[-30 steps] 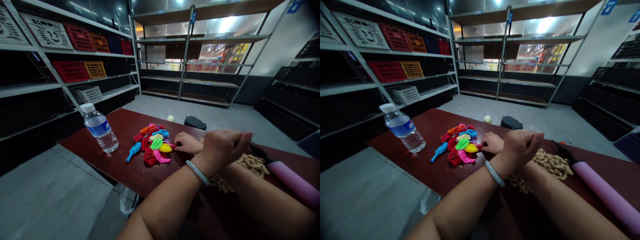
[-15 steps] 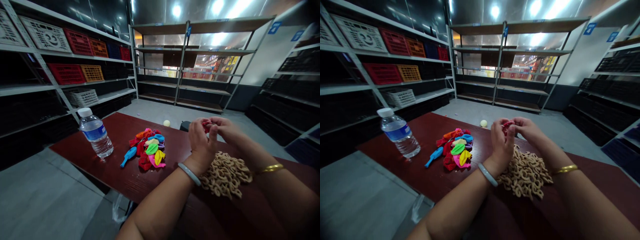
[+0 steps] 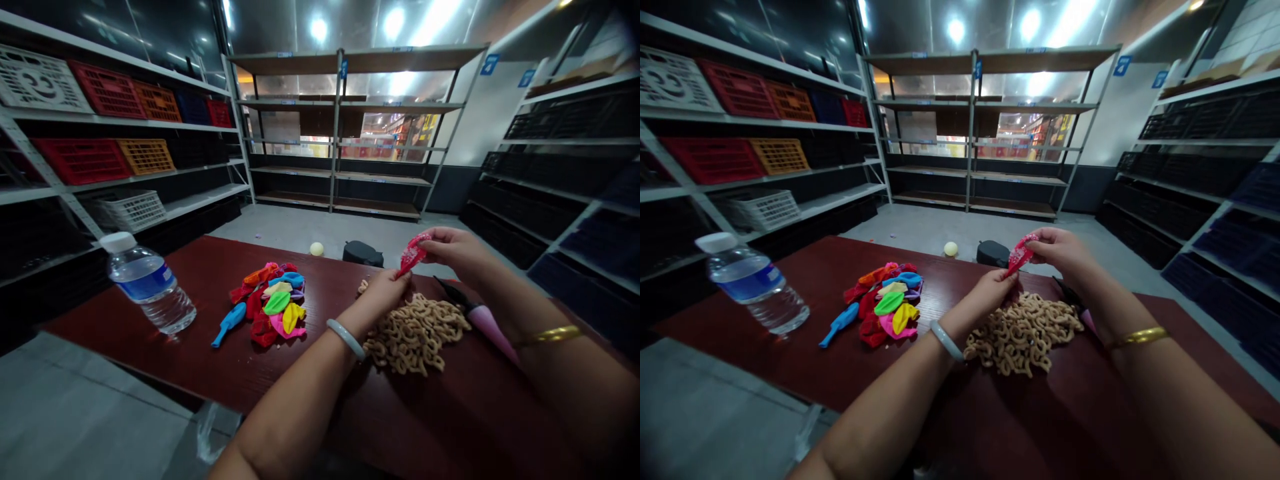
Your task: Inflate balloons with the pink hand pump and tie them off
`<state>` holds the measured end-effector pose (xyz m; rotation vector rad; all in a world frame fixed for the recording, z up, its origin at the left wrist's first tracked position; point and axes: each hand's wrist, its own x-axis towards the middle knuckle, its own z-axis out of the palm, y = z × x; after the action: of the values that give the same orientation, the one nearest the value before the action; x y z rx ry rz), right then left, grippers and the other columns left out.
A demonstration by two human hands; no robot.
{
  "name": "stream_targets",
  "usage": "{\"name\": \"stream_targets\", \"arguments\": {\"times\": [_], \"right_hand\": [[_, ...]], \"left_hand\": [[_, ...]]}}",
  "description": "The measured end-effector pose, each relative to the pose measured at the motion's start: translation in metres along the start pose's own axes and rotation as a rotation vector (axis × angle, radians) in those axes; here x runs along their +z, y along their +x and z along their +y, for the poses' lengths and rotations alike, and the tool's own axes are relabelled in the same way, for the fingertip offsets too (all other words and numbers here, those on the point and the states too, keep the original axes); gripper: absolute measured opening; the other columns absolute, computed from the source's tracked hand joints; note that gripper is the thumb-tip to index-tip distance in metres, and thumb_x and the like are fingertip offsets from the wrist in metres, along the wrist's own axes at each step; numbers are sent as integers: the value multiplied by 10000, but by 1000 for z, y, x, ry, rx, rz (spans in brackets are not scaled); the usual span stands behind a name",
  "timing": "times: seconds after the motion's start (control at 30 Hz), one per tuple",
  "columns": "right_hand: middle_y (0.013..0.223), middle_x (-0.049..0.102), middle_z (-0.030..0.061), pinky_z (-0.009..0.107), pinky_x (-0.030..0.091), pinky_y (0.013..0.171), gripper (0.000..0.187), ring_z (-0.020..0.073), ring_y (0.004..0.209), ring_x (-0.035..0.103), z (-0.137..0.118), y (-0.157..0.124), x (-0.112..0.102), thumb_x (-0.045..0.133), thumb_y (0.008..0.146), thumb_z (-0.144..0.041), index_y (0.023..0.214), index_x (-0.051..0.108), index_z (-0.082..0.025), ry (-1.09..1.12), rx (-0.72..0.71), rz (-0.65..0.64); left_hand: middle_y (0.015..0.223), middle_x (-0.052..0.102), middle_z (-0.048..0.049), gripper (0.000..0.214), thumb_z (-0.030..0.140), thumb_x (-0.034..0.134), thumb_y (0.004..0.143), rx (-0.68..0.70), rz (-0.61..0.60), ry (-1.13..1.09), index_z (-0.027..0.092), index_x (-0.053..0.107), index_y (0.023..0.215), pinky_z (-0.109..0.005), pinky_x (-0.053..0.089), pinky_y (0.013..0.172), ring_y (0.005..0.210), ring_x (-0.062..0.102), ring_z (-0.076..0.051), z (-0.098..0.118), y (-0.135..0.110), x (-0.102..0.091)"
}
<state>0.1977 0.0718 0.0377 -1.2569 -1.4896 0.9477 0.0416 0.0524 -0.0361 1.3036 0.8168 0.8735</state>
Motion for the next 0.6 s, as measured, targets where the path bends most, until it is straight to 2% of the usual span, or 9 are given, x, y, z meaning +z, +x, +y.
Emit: {"name": "stream_targets", "arguments": {"times": [0.1,0.2,0.27,0.33,0.37,0.47,0.53,0.6], "right_hand": [[773,704,49,378,563,679,214,183,664,638,8,-2,-14,760,674,-401,788,673,-242,20,9,9],[901,719,71,390,556,756,314,213,801,675,18,-14,-32,733,700,-454,914,669,-234,-66,4,77],[927,717,87,400,542,777,363,234,853,676,32,-27,-51,714,707,-493,946,667,-223,-209,14,164],[919,721,107,432,531,770,389,266,844,676,55,-42,-74,691,708,-539,927,681,-217,-418,40,237],[947,725,116,449,527,772,426,284,853,680,70,-49,-86,661,724,-570,965,687,-220,-564,55,226],[1047,716,171,520,514,795,589,381,958,665,122,-68,-119,692,635,-646,1018,703,-199,-907,78,219],[1074,712,174,510,518,798,638,399,988,658,153,-78,-133,735,561,-636,1030,712,-205,-984,75,135],[987,735,137,479,529,722,615,374,875,685,171,-86,-138,783,491,-574,1012,724,-253,-1011,76,98]], "left_hand": [[513,523,7,377,426,513,908,-15,-194,-127,164,525,636,-200,319,439,424,451,-79,8,-12,3],[605,562,-9,371,468,559,883,-28,-341,-451,160,535,680,-192,344,453,488,507,-87,19,-21,1],[670,580,-12,344,454,568,885,-14,-295,-673,159,541,710,-186,353,457,522,527,-85,25,-23,-4],[698,593,-16,312,406,546,908,-9,-171,-846,160,538,715,-196,395,490,556,554,-93,29,-22,-13],[710,608,-23,298,375,529,920,-20,-105,-912,160,538,714,-207,424,519,580,576,-103,30,-20,-17],[763,663,-58,265,301,487,934,-75,42,-1065,154,549,723,-247,485,603,675,643,-144,31,-15,-29],[796,685,-77,247,273,480,930,-85,83,-1145,146,560,734,-267,513,654,740,671,-168,30,-12,-35],[820,695,-89,236,247,472,928,-68,83,-1210,141,565,739,-284,533,707,797,685,-182,29,-11,-40]]}}
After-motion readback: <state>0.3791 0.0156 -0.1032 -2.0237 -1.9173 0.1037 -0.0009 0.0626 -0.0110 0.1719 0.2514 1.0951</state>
